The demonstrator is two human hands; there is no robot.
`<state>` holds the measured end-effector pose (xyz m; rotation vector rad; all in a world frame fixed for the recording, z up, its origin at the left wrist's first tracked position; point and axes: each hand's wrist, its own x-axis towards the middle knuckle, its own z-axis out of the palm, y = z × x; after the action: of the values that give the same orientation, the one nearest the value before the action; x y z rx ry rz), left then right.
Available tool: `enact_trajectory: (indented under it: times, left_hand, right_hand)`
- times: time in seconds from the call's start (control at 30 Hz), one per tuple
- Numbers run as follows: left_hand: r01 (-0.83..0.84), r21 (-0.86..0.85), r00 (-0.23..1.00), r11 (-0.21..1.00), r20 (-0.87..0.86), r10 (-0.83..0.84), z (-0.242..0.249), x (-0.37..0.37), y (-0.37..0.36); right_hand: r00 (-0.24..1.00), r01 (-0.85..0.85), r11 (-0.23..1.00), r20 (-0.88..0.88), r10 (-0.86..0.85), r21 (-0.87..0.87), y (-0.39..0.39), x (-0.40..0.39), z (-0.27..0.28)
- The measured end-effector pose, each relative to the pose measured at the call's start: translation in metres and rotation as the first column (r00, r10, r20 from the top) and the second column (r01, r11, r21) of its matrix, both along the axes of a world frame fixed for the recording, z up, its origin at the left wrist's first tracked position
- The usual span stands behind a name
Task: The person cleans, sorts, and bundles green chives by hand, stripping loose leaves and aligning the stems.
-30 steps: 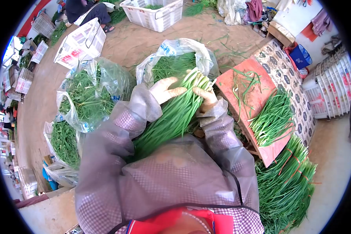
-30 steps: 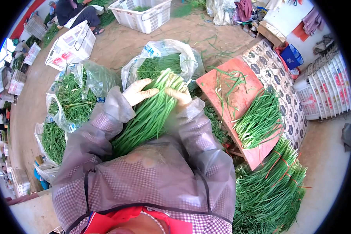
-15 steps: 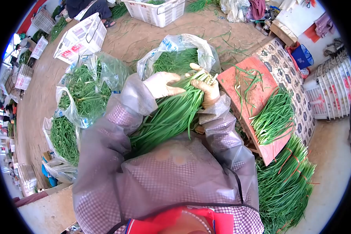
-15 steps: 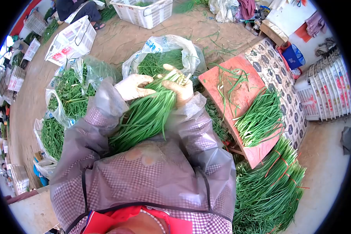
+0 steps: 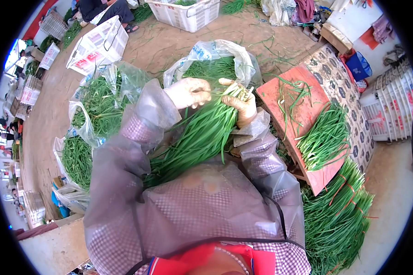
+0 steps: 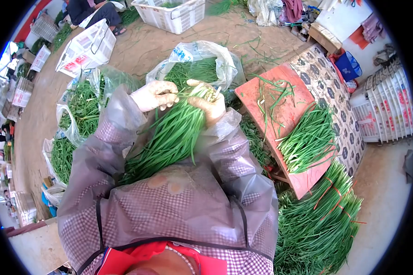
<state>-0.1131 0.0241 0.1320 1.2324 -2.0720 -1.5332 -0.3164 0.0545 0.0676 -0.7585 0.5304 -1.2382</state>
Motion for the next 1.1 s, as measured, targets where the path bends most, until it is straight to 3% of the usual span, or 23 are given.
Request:
enact_trajectory:
  times: [0.03,0.2,0.27,0.33,0.4,0.47,0.6,0.67,0.7,0.73,0.8,0.87,0.93,1.1]
  left_hand:
    - [0.014,0.11,1.0,0.994,-0.001,-0.014,0.003,-0.002,0.0]
    - [0.114,0.269,0.991,0.956,0.038,-0.129,0.008,-0.006,-0.009]
    - [0.11,0.369,0.988,0.923,-0.144,-0.06,0.012,-0.003,-0.013]
    - [-0.012,0.434,0.928,0.901,-0.33,0.171,0.013,-0.003,-0.015]
    - [-0.001,0.474,0.869,0.881,-0.436,0.235,0.015,0.007,-0.023]
    - [0.045,0.481,0.853,0.876,-0.475,0.217,0.016,0.013,-0.024]
    - [-0.033,0.463,0.896,0.886,-0.379,0.231,0.008,0.009,-0.008]
    - [-0.169,0.305,0.918,0.937,-0.296,0.262,0.001,-0.002,0.005]
    - [-0.126,0.275,0.9,0.953,-0.373,0.227,-0.017,-0.004,0.006]
    - [-0.136,0.293,0.922,0.946,-0.312,0.229,-0.023,-0.005,0.011]
    - [-0.134,0.277,0.906,0.951,-0.355,0.231,-0.03,-0.013,0.023]
    - [-0.138,0.276,0.893,0.951,-0.38,0.24,-0.037,-0.014,0.025]
    - [-0.179,0.211,0.918,0.961,-0.315,0.24,-0.041,-0.012,0.023]
    - [-0.186,0.163,0.919,0.969,-0.321,0.23,-0.028,-0.021,0.036]
  right_hand:
    - [1.0,-0.001,1.0,0.002,0.001,0.001,0.001,0.0,0.001]
    - [0.999,-0.032,0.997,-0.043,0.029,-0.068,0.002,0.002,0.002]
    - [0.999,-0.047,0.996,-0.022,0.045,-0.082,0.003,0.002,0.004]
    - [0.998,-0.059,0.994,0.001,0.06,-0.092,0.004,0.0,0.001]
    - [0.993,-0.101,0.995,0.053,0.102,-0.018,0.005,-0.004,-0.007]
    - [0.993,-0.085,0.996,0.079,0.085,-0.004,0.007,-0.004,-0.01]
    - [1.0,-0.016,1.0,0.021,0.016,0.001,0.007,-0.003,-0.009]
    - [0.999,0.005,0.995,0.04,-0.009,0.102,0.006,-0.003,-0.008]
    - [0.999,-0.005,0.996,0.047,0.001,0.085,0.007,-0.002,-0.008]
    - [0.999,-0.007,0.996,0.048,0.003,0.085,0.006,-0.001,-0.009]
    - [0.982,-0.045,0.998,0.186,0.035,0.053,0.003,0.001,-0.011]
    - [0.978,-0.054,0.996,0.204,0.038,0.075,0.006,0.004,-0.01]
    - [0.918,-0.046,0.994,0.397,0.004,0.097,0.009,0.008,0.002]
    - [0.952,-0.116,0.99,0.293,0.09,0.075,0.003,0.0,-0.011]
